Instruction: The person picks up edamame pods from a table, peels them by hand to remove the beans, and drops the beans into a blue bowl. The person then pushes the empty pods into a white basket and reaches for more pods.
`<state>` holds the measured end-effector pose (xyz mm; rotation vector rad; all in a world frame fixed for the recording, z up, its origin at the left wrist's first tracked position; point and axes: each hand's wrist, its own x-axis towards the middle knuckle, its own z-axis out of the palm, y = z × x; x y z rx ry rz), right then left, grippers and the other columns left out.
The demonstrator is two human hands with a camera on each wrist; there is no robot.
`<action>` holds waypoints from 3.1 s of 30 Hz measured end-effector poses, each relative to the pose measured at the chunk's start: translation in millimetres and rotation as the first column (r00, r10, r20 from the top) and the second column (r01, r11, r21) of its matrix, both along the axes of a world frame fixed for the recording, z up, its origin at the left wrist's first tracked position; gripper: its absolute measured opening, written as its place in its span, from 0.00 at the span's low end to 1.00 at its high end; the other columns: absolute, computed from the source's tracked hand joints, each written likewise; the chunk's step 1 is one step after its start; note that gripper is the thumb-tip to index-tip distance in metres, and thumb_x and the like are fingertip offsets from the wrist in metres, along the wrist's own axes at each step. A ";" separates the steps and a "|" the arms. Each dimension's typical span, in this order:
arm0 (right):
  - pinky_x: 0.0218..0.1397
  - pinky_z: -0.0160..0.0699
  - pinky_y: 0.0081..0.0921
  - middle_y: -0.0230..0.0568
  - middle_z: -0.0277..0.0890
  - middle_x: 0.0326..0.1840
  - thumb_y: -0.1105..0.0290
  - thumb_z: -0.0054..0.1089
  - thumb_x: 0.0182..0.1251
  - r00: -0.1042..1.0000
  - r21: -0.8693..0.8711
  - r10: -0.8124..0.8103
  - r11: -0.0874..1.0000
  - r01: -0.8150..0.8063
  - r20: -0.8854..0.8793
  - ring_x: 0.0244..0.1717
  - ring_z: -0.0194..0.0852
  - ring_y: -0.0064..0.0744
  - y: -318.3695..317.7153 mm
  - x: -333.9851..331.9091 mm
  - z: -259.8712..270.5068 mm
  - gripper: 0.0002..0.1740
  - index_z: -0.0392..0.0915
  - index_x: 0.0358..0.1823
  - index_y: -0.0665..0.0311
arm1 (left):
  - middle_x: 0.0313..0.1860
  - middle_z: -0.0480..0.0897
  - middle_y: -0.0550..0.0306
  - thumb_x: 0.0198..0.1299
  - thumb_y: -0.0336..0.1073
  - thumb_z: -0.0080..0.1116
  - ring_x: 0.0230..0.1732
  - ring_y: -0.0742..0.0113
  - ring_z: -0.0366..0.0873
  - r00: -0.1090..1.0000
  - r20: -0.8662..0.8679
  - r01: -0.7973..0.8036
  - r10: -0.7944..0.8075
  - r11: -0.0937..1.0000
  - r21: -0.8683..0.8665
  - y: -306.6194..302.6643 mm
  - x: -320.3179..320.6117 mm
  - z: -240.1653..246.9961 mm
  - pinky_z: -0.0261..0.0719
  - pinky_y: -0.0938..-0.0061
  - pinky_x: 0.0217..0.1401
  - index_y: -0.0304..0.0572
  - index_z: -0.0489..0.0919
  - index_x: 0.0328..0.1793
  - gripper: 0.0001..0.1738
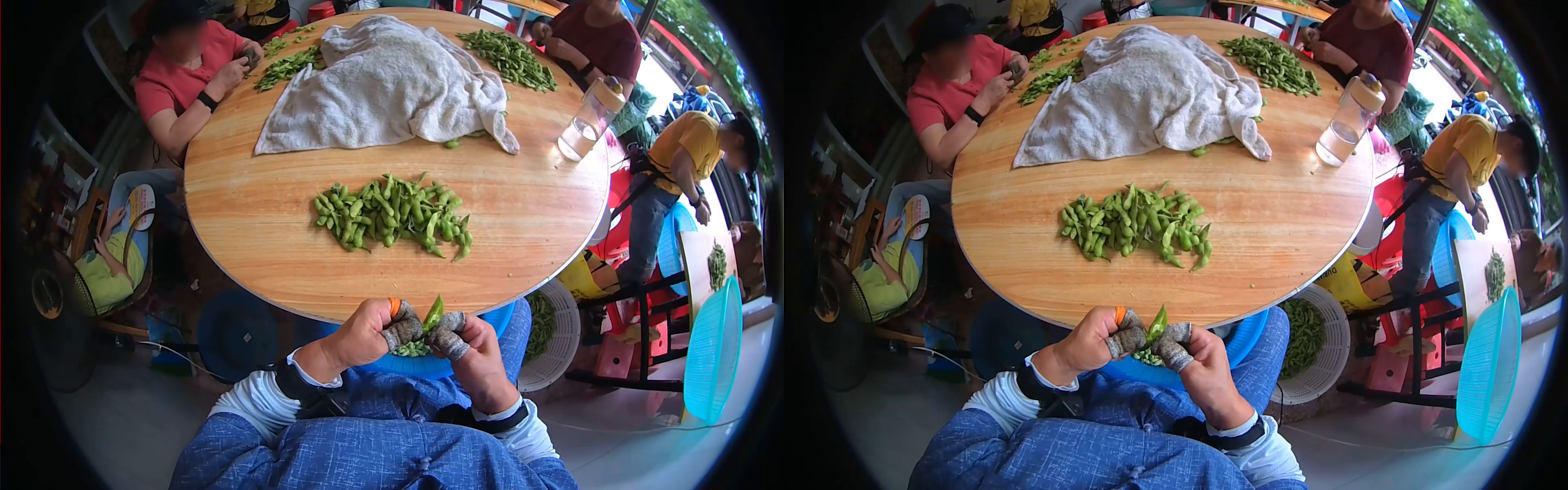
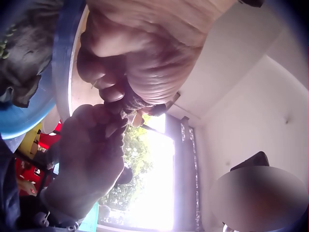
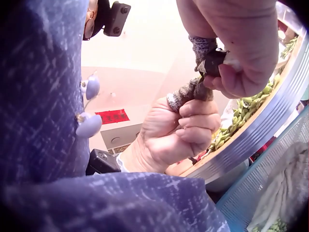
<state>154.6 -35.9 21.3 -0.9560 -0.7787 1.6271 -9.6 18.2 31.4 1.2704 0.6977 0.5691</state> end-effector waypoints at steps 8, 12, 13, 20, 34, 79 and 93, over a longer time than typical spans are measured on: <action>0.39 0.66 0.14 0.30 0.74 0.34 0.77 0.53 0.58 0.998 -0.009 0.058 0.998 -0.058 -0.029 0.35 0.69 0.16 1.7 2.0 -3.9 0.07 0.72 0.38 0.69 | 0.19 0.65 0.72 0.58 0.37 0.52 0.23 0.83 0.59 0.999 0.035 -0.006 0.003 0.994 0.105 0.1 1.7 -7.4 0.58 0.85 0.24 0.38 0.71 0.24 0.12; 0.36 0.66 0.13 0.29 0.74 0.33 0.76 0.52 0.58 0.996 -0.049 0.053 0.997 -0.056 -0.069 0.33 0.68 0.16 4.5 1.5 -12.5 0.07 0.73 0.38 0.68 | 0.20 0.69 0.67 0.56 0.34 0.52 0.24 0.79 0.63 0.997 -0.080 -0.003 0.020 0.980 0.198 1.4 2.6 -9.3 0.63 0.82 0.26 0.36 0.73 0.28 0.09; 0.36 0.66 0.13 0.29 0.74 0.33 0.76 0.52 0.58 0.995 -0.061 0.048 0.997 -0.054 -0.092 0.33 0.68 0.16 5.4 1.7 -14.8 0.07 0.73 0.38 0.67 | 0.21 0.71 0.64 0.55 0.33 0.53 0.23 0.77 0.65 0.990 -0.136 -0.003 0.042 0.961 0.275 0.3 4.5 -5.9 0.65 0.80 0.27 0.35 0.73 0.29 0.08; 0.38 0.68 0.15 0.31 0.75 0.35 0.76 0.52 0.58 0.996 0.003 -0.003 1.000 0.004 -0.084 0.34 0.70 0.18 3.8 2.6 -17.9 0.07 0.73 0.39 0.69 | 0.33 0.74 0.42 0.37 0.29 0.57 0.34 0.45 0.73 0.844 -0.401 0.233 0.356 0.430 0.872 -11.7 1.3 -14.9 0.72 0.63 0.36 0.31 0.72 0.40 0.19; 0.42 0.68 0.18 0.35 0.75 0.34 0.78 0.53 0.55 0.962 0.275 -0.093 0.961 0.020 0.256 0.36 0.70 0.22 -0.5 1.5 -18.1 0.09 0.73 0.39 0.71 | 0.32 0.75 0.61 0.55 0.26 0.51 0.35 0.78 0.71 0.988 -0.079 -0.105 0.131 0.958 0.267 -9.9 4.8 -16.1 0.70 0.82 0.38 0.33 0.71 0.43 0.09; 0.27 0.68 0.29 0.48 0.69 0.22 0.80 0.57 0.39 0.689 0.488 -0.354 0.873 0.000 0.633 0.24 0.70 0.44 1.4 -6.7 -10.4 0.10 0.73 0.28 0.68 | 0.33 0.76 0.61 0.56 0.30 0.49 0.32 0.74 0.74 0.972 0.160 -0.076 0.173 0.873 -0.482 0.4 7.5 -14.8 0.75 0.80 0.31 0.43 0.72 0.41 0.07; 0.23 0.62 0.12 0.35 0.72 0.28 0.73 0.50 0.60 0.633 0.195 -0.766 0.641 0.742 0.109 0.26 0.68 0.18 -7.9 75.2 -24.6 0.08 0.71 0.39 0.67 | 0.27 0.77 0.44 0.45 0.27 0.55 0.30 0.49 0.75 0.941 -0.338 0.214 0.016 0.745 0.632 -14.7 9.1 -16.1 0.73 0.66 0.32 0.37 0.76 0.37 0.10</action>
